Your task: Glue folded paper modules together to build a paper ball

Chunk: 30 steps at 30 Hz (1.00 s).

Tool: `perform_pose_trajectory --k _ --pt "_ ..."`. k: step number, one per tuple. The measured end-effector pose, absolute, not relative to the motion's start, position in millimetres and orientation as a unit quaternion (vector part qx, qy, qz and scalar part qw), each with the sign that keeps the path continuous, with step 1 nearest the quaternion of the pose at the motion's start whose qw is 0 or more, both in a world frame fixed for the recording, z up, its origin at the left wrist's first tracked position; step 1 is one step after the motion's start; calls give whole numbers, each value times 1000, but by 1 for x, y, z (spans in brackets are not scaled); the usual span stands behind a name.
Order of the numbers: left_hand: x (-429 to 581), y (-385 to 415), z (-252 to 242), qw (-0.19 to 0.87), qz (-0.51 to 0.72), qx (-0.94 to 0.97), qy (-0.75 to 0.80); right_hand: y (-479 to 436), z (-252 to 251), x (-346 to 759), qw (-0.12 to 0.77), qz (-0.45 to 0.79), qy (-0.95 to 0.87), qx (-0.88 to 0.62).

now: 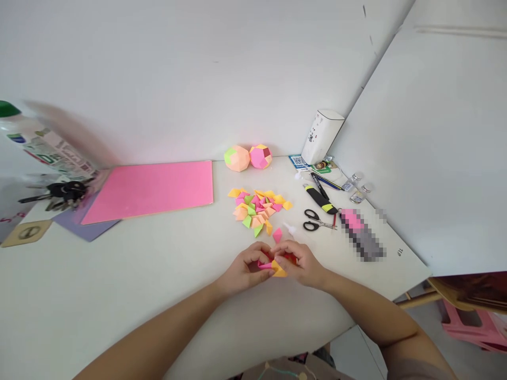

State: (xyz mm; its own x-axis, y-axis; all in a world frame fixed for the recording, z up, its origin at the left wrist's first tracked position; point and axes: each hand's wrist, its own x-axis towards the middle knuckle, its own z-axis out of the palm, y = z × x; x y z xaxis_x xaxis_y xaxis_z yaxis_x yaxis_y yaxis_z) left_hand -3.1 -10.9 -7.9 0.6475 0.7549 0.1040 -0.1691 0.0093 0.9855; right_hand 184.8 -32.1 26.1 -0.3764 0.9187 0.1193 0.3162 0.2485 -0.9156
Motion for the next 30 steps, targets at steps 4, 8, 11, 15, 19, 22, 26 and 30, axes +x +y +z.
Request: perform_pose_trajectory --k 4,8,11,15,19,22,26,30 --pt "-4 -10 -7 676 327 614 242 -31 25 186 346 449 -701 -433" --pt "-5 -9 -6 674 326 621 232 -29 29 188 341 426 -724 -421" --pt "-5 -7 -4 698 320 598 228 -28 30 189 340 432 -728 -409" --pt "-5 -6 -4 702 328 595 213 -30 28 187 382 413 -725 -398" --pt "-5 -6 -5 698 329 602 207 -28 32 189 372 383 -747 -396" --pt "-7 -6 -4 713 323 583 218 -17 39 201 364 270 -769 -450" --pt "-7 -4 -5 742 320 551 209 -4 45 219 202 71 -777 -592" --pt "-9 -1 -3 779 301 513 197 -4 44 221 -1 85 -754 -652"
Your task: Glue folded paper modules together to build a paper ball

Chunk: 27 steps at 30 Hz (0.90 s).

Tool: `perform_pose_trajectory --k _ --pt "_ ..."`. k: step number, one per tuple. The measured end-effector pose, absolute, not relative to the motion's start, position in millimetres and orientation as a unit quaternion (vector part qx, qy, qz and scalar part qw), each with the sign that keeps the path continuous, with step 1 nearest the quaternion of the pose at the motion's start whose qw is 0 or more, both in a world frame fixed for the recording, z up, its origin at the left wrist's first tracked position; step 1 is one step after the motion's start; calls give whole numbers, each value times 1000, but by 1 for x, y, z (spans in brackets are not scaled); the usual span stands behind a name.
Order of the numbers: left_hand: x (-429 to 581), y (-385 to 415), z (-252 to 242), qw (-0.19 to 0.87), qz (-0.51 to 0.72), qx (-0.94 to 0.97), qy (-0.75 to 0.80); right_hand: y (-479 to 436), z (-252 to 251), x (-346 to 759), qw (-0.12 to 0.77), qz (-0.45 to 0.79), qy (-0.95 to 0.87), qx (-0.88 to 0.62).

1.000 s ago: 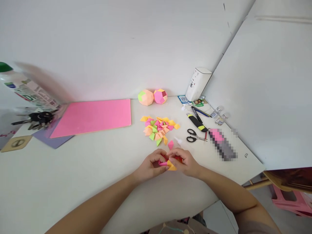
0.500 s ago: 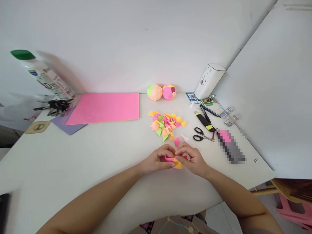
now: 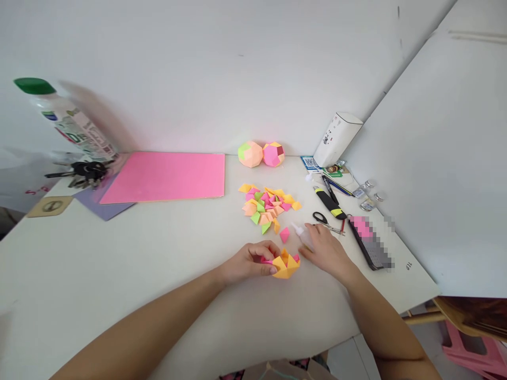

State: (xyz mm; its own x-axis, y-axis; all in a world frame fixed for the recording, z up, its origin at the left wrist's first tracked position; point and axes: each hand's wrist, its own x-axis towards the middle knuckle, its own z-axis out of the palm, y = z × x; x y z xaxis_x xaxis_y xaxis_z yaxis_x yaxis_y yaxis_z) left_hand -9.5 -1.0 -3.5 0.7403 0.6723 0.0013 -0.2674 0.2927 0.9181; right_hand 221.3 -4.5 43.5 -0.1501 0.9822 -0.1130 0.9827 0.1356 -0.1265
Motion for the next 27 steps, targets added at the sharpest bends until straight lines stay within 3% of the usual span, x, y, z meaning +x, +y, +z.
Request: perform_pose_trajectory --k 2,4,8,11,17,27 --pt "-12 1 -2 797 283 497 195 -5 40 220 18 -93 750 655" --pt "-14 2 0 807 271 489 189 -4 37 219 -20 -102 740 665" --pt "-17 6 1 812 260 488 186 0 38 222 -259 -170 683 662" --pt "-18 7 0 815 240 495 182 -1 46 223 -407 -297 654 564" --pt "-20 9 1 811 209 518 174 -6 53 223 -437 -548 601 385" --pt "-20 9 1 804 201 531 175 -11 55 216 -467 -594 567 328"
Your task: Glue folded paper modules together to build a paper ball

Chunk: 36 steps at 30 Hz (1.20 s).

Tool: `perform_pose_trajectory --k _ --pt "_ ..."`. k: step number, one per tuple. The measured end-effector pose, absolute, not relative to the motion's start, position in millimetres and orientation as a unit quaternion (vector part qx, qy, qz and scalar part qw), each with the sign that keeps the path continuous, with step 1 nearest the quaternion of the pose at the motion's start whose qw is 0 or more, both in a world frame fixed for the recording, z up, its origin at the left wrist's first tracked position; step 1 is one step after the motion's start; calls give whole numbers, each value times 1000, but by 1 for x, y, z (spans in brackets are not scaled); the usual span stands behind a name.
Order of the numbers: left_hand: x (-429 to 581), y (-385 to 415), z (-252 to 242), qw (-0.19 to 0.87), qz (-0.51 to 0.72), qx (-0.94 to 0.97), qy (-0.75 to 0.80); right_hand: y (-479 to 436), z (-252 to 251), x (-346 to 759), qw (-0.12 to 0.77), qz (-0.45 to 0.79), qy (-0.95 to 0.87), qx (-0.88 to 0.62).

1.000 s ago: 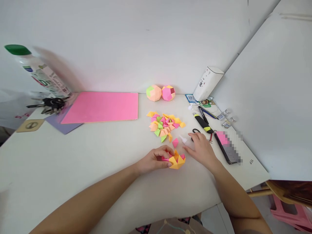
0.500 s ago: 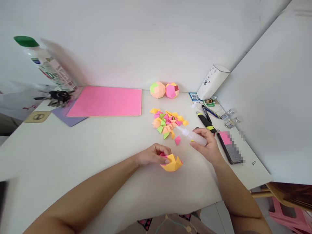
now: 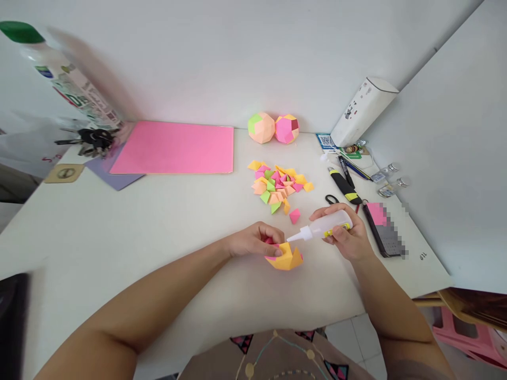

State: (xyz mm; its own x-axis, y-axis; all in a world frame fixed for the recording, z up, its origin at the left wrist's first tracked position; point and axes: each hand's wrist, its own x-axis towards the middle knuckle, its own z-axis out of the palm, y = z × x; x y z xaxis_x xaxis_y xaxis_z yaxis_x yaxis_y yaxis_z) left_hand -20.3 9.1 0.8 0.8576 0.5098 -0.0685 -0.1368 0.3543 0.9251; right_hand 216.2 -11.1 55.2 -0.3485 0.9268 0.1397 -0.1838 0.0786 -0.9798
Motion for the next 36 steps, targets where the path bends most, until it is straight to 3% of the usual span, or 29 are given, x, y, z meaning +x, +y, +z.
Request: perform_pose_trajectory --k 10,36 --pt "-18 6 2 797 215 534 183 -17 54 215 449 536 -624 -347" --pt "-16 4 -3 788 235 541 176 -17 54 212 428 564 -610 -356"
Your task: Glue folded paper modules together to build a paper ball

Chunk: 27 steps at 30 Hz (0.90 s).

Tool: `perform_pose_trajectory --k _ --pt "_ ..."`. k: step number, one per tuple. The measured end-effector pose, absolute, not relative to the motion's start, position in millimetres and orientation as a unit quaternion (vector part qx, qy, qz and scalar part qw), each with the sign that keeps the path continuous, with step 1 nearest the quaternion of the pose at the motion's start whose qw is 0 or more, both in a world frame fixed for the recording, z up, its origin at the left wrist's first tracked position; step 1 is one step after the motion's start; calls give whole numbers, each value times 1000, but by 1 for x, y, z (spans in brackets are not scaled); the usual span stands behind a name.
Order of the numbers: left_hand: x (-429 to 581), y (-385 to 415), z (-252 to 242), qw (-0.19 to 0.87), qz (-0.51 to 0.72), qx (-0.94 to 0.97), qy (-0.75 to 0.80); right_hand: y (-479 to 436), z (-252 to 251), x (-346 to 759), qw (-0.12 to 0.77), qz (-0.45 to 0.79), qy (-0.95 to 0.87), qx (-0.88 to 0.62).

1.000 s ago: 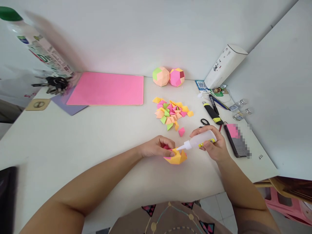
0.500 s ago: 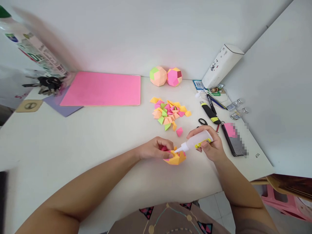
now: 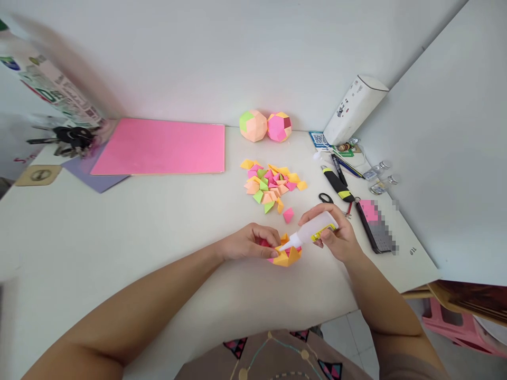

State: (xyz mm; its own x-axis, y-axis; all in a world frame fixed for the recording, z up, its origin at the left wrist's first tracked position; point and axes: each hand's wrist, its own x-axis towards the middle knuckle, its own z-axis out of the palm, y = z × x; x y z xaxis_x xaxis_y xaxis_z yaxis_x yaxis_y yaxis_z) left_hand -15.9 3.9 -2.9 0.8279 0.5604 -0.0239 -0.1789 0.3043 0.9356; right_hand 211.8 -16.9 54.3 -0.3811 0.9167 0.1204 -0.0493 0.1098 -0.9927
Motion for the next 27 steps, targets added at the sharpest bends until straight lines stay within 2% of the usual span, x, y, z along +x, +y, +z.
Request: perform_pose_trajectory --k 12,27 --pt "-17 6 -2 783 232 548 179 -16 54 215 418 570 -608 -362" --pt "-17 4 -4 780 209 557 195 -22 51 207 483 413 -683 -359"
